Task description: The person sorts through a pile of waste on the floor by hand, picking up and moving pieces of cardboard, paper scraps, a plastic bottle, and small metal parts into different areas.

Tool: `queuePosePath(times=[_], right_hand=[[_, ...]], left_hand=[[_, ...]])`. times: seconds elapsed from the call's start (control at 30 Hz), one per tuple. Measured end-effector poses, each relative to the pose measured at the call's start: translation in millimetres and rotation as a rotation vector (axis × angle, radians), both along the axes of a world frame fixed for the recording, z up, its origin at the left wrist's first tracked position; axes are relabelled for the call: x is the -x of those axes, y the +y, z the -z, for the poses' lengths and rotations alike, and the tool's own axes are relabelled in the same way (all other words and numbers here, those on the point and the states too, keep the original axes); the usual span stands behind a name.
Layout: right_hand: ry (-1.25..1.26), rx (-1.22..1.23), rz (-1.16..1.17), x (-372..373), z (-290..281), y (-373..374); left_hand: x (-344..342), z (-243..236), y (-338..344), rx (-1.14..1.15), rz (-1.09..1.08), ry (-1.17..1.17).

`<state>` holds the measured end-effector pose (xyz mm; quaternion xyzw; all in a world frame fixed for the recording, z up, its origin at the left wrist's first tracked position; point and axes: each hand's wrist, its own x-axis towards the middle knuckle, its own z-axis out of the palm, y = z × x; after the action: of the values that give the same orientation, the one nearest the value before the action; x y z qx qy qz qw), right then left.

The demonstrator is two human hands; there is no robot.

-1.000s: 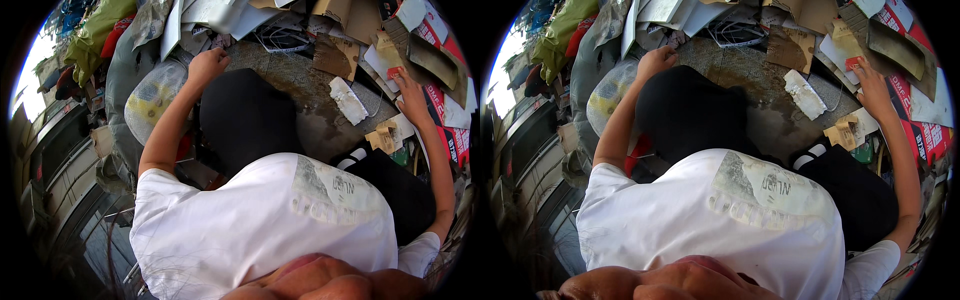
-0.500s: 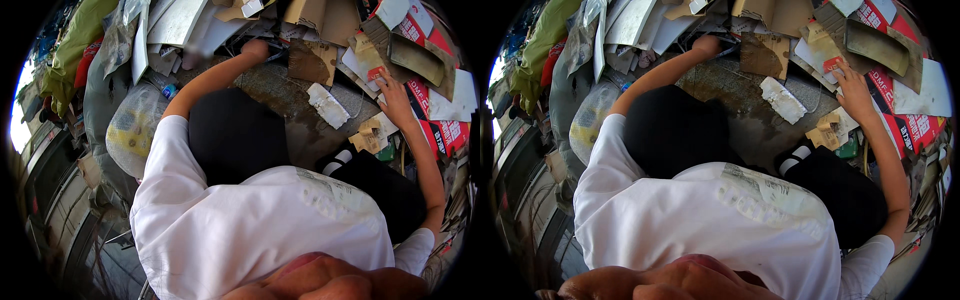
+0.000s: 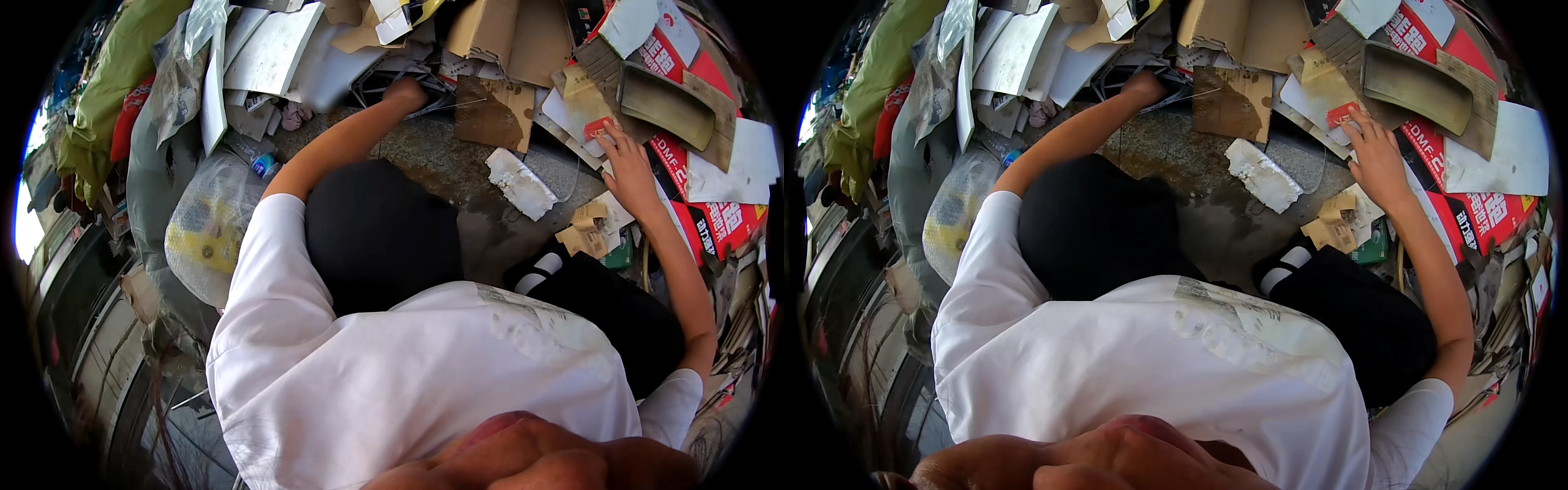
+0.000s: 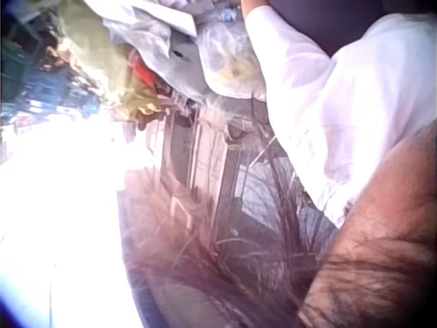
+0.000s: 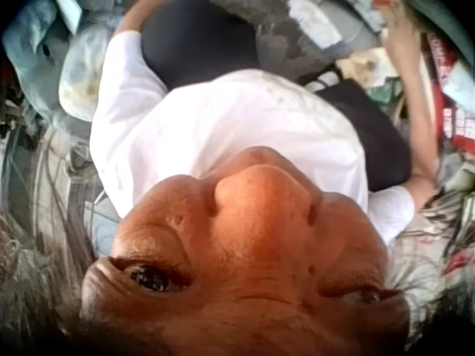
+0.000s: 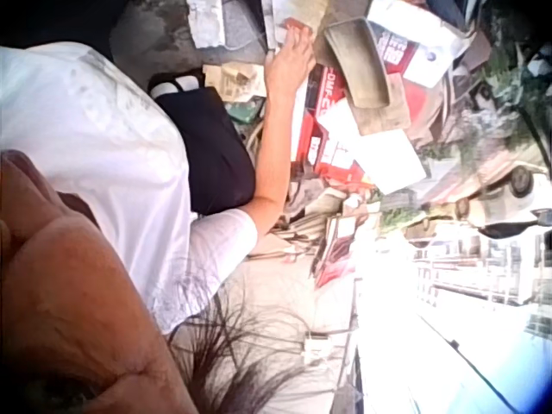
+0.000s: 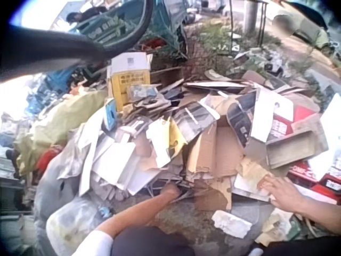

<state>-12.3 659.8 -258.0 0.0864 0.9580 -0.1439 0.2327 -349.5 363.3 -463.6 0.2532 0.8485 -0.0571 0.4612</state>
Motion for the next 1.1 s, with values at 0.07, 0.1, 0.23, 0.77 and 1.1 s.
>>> queuePosePath(times=[0.07,0.1,0.23,0.77,1.1], right_hand=[[-0.003,-0.010,0.000,-1.8,-2.2,0.2],[0.016,-0.009,-0.012,-0.6,-3.2,-0.1],[0.019,-0.015,-0.012,-6.6,-5.3,0.2],[-0.079,-0.005,-0.003,-2.8,-11.2,-6.9],[-0.118,-0.047,-0.038,1.4,-14.8,-9.5]], left_hand=[[-1.6,-9.9,7.7,-0.005,0.014,-0.048],[-1.4,-9.7,4.9,-0.029,0.014,0.001],[-12.6,-41.3,19.2,-0.108,0.113,0.144],[8.6,-323.3,-263.5,-0.247,-0.960,-0.073],[-13.5,-305.8,-271.5,0.068,-0.578,0.013]])
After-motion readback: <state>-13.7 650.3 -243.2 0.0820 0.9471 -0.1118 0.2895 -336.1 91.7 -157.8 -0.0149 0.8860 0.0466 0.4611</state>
